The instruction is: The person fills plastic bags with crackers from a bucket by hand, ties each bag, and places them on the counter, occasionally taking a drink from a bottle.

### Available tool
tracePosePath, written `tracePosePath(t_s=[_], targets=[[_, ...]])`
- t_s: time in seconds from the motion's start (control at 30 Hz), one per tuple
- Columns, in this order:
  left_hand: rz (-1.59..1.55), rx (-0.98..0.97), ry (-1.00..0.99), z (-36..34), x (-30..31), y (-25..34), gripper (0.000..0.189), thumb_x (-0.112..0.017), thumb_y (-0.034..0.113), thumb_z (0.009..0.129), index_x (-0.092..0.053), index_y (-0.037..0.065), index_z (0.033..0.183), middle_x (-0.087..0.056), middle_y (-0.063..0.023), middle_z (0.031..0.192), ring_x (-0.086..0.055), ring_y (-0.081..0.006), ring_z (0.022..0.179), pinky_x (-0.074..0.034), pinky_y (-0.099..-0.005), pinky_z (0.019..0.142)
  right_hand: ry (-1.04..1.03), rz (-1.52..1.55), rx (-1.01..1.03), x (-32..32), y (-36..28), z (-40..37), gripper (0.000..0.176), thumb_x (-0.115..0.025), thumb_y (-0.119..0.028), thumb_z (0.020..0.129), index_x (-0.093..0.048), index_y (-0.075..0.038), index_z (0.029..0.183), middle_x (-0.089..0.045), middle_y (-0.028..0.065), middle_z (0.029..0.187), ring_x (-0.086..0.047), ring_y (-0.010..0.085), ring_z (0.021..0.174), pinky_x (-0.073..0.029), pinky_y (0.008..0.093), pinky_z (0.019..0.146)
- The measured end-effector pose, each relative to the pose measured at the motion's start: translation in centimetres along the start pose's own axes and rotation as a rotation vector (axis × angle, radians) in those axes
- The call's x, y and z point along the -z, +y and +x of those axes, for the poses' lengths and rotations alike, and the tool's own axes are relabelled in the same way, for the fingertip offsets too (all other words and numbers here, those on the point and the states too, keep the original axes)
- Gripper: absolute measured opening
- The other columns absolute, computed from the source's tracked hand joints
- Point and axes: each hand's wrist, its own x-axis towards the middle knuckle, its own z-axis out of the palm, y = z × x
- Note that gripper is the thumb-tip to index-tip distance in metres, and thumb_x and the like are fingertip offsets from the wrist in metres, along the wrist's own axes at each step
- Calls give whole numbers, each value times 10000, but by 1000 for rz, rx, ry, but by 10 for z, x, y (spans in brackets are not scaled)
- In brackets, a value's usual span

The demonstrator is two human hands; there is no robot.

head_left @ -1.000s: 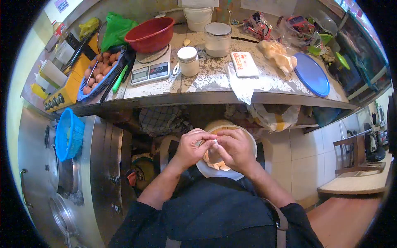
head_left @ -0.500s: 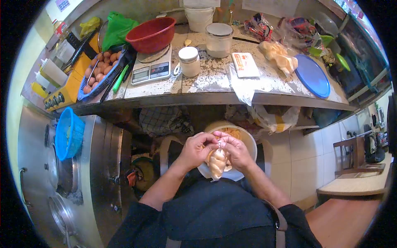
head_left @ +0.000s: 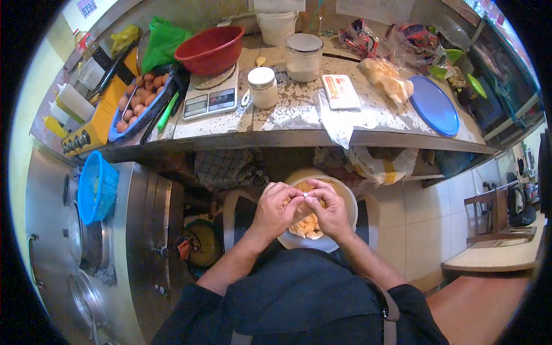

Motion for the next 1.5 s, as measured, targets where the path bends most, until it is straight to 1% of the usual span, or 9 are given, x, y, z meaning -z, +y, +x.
tracePosePath(t_s=[0.13,0.33,0.83,1.0,1.23,1.33,1.4,1.43,1.5], targets=[[-165,173,-65,-4,0,-4,92,-726,98,783,-694,23,825,-655,-89,803,-610,-194,768,-478,-311,714,11,-29,-17,3,-11,-2,139,-717,-146,836,-718,-36,921,-614,150,1182,-573,242,1129,-438,360,962],[-199,243,-180,-4,4,-6,112,-710,110,800,-668,11,829,-630,-80,812,-595,-171,765,-476,-300,703,7,-70,-10,5,-7,-5,150,-735,-133,819,-723,-32,930,-621,147,1162,-590,242,1102,-459,346,936],[-136,95,-187,1,-12,-20,131,-648,117,754,-558,23,769,-554,-105,769,-556,-257,751,-450,-346,676,5,-118,-22,3,-10,-6,148,-663,-87,844,-692,8,954,-615,190,1179,-607,266,1092,-490,353,907],[-159,3,-142,3,-12,-23,130,-639,121,753,-549,28,767,-561,-104,773,-560,-264,751,-452,-357,687,7,99,-118,1,-2,-5,203,-677,-109,858,-666,-6,1032,-642,143,1127,-657,202,970,-535,309,839],[-199,0,-246,0,-9,-29,158,-656,158,754,-560,33,764,-580,-122,775,-561,-309,760,-460,-390,712,-105,78,-208,5,-8,-3,241,-686,-99,863,-651,5,1078,-680,99,1023,-671,164,912,-548,303,824],[-223,44,-272,-6,-7,-28,154,-651,151,761,-556,30,770,-578,-113,769,-570,-274,742,-466,-367,711,-164,83,-185,8,-3,-3,231,-674,-87,873,-653,11,1080,-680,99,1025,-669,160,920,-548,305,832],[-322,120,-333,-10,-6,-29,155,-644,173,793,-560,44,804,-568,-60,778,-558,-177,751,-467,-316,708,-208,173,-144,11,-8,-4,221,-674,-80,869,-666,-15,1080,-682,96,1020,-673,171,916,-547,298,839],[-322,120,-332,-12,-7,-30,155,-644,173,793,-560,44,804,-568,-60,778,-558,-177,751,-467,-316,708,-209,173,-144,13,-10,-4,221,-674,-80,869,-666,-15,1080,-682,96,1020,-673,171,916,-547,298,839],[-414,137,-353,-17,-9,-32,134,-618,164,824,-566,41,833,-570,-36,798,-550,-135,773,-470,-299,721,-270,-99,84,20,-14,-4,231,-689,-57,837,-679,-54,1068,-682,96,992,-678,189,900,-551,308,806]])
